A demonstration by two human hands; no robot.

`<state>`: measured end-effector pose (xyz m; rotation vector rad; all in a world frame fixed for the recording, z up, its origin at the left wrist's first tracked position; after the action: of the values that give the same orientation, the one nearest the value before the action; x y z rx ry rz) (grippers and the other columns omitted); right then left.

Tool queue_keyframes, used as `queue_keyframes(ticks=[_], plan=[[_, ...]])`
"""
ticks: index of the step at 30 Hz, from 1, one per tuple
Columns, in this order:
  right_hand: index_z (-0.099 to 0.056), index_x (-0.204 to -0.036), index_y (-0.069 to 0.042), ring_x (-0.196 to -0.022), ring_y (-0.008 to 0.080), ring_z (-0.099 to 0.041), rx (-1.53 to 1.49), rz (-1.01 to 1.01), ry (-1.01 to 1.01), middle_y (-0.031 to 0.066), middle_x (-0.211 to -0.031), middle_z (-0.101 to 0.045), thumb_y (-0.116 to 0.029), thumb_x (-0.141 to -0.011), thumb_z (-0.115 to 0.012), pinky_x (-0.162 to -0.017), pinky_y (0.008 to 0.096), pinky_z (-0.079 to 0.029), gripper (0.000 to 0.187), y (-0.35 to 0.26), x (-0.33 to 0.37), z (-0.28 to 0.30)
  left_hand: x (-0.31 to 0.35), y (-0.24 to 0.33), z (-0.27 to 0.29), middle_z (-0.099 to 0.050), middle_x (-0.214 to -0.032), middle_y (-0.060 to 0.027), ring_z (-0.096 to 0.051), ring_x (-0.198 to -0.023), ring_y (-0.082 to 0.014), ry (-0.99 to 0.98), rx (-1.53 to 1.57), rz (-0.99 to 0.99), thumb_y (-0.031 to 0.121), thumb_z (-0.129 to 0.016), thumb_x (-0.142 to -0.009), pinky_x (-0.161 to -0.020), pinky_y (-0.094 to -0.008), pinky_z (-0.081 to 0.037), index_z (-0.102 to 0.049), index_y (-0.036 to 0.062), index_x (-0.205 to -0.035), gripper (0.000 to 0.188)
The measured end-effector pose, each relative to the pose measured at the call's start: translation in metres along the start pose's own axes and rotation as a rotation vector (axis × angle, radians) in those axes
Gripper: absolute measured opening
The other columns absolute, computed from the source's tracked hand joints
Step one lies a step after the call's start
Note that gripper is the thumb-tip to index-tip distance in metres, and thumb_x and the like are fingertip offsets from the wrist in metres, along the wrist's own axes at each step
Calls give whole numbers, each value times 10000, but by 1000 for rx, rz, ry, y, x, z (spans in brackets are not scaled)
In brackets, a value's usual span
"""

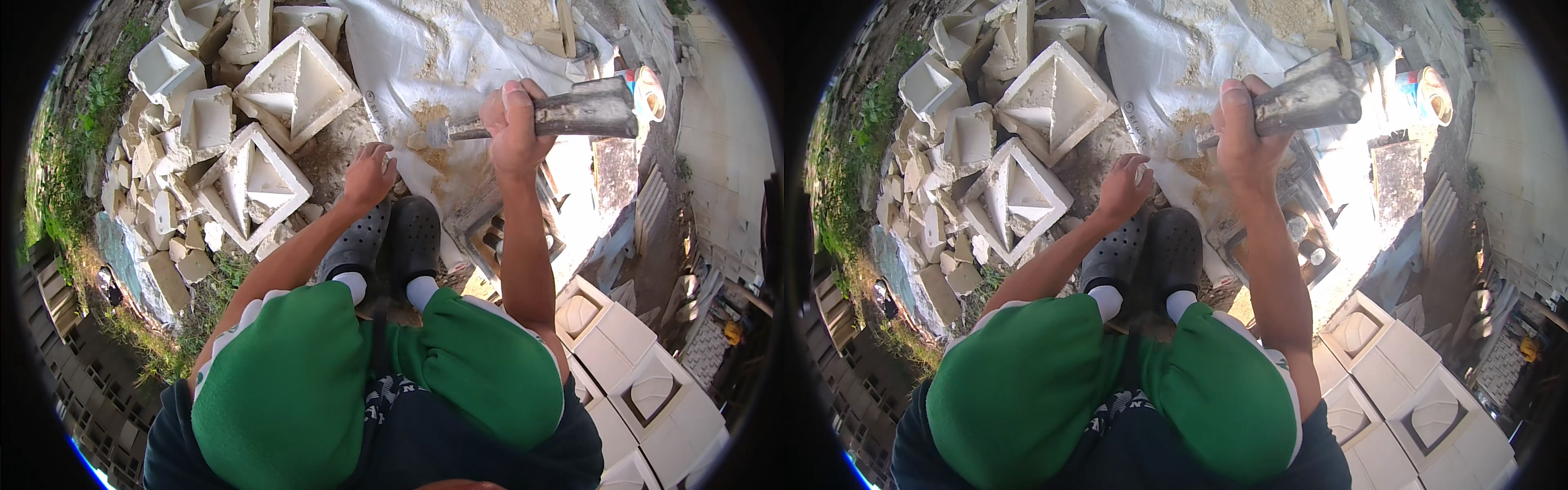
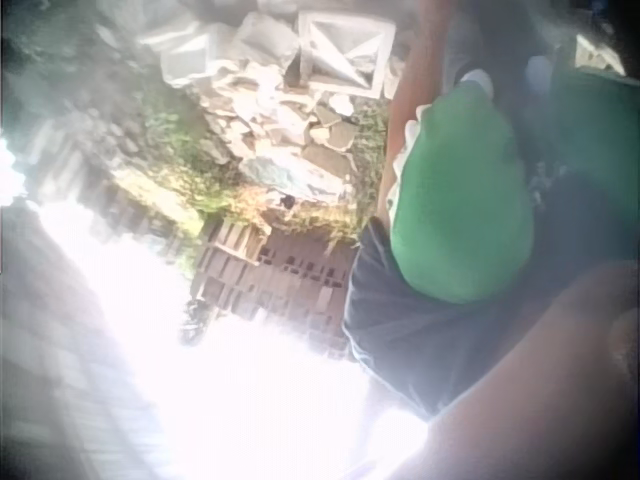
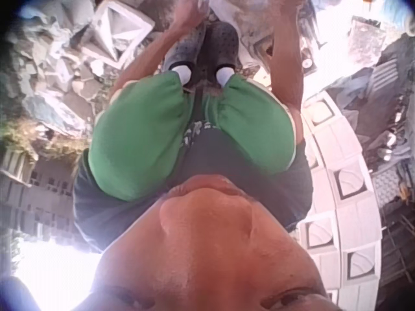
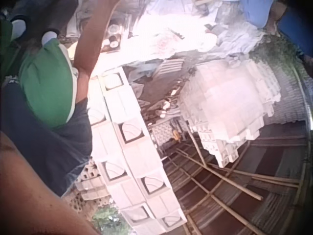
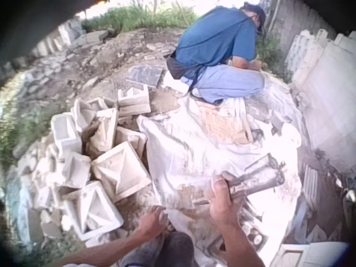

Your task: The person uses a chisel and hammer to chip away pieces from a stone block on a workspace and uses a small scraper to clear away debris from a wooden tray.

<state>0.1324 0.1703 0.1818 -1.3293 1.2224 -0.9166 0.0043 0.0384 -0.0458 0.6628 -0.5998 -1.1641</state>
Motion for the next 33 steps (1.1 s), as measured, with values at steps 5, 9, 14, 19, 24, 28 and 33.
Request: queue_keyframes(ticks=[5,9,14,19,24,28,33], plan=[[-305,-589,-92,-446,70,-257,-239,103,-77,-26,-504,-317,-74,-847,-513,-442,246,-233,332,-56,-2,-2,-1,6,8,-586,-1139,-128,-541,-1082,-326,35,-5,-26,202,-584,-847,-910,-400,-443,-600,53,-1087,283],[-314,-600,-97,-437,73,-292,15,6,120,-30,-508,-330,-67,-850,-520,-439,255,-257,326,76,5,29,-4,10,0,-586,-1140,-126,-540,-1084,-325,-20,0,-35,209,-579,-849,-914,-406,-441,-602,56,-1084,281],[-371,-597,-90,-454,51,-352,-103,-63,87,-37,-528,-379,-67,-836,-567,-415,244,-276,310,68,-10,20,-3,-1,-8,-589,-1132,-130,-541,-1081,-328,-47,-8,-5,210,-584,-840,-906,-414,-444,-608,62,-1071,275],[-335,-585,-96,-446,66,-293,-220,45,-15,-27,-507,-345,-56,-837,-548,-429,249,-236,332,-32,-15,8,-2,-10,-6,-593,-1125,-133,-541,-1082,-330,-27,-11,20,214,-588,-836,-903,-410,-445,-612,61,-1060,272],[-366,-588,-86,-460,49,-316,-72,39,28,-44,-515,-361,-36,-833,-555,-433,234,-253,313,56,-1,30,-8,1,-8,-594,-1115,-140,-545,-1066,-335,-39,-24,-24,210,-595,-832,-888,-407,-453,-610,51,-1062,279],[-324,-601,-100,-462,67,-296,-14,-67,11,-38,-524,-321,-63,-851,-530,-448,251,-261,326,81,1,31,-8,-11,-17,-594,-1090,-167,-588,-979,-323,-19,20,10,221,-609,-827,-832,-405,-478,-584,23,-1090,331],[-285,-605,-114,-437,71,-248,-38,-30,44,-34,-496,-284,-50,-846,-501,-435,267,-225,329,4,5,22,-8,-44,-28,-599,-1045,-187,-604,-931,-325,-72,56,197,217,-620,-817,-819,-409,-481,-555,-4,-1110,374]])
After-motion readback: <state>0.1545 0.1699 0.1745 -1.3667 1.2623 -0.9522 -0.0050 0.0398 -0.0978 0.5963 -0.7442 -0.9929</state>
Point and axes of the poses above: each hand's wrist, its own x-axis away from the middle knuckle, its own z-axis out of the back of the hand, y = z × x, the point moved 10 cm from there along -x, towards the middle knuckle
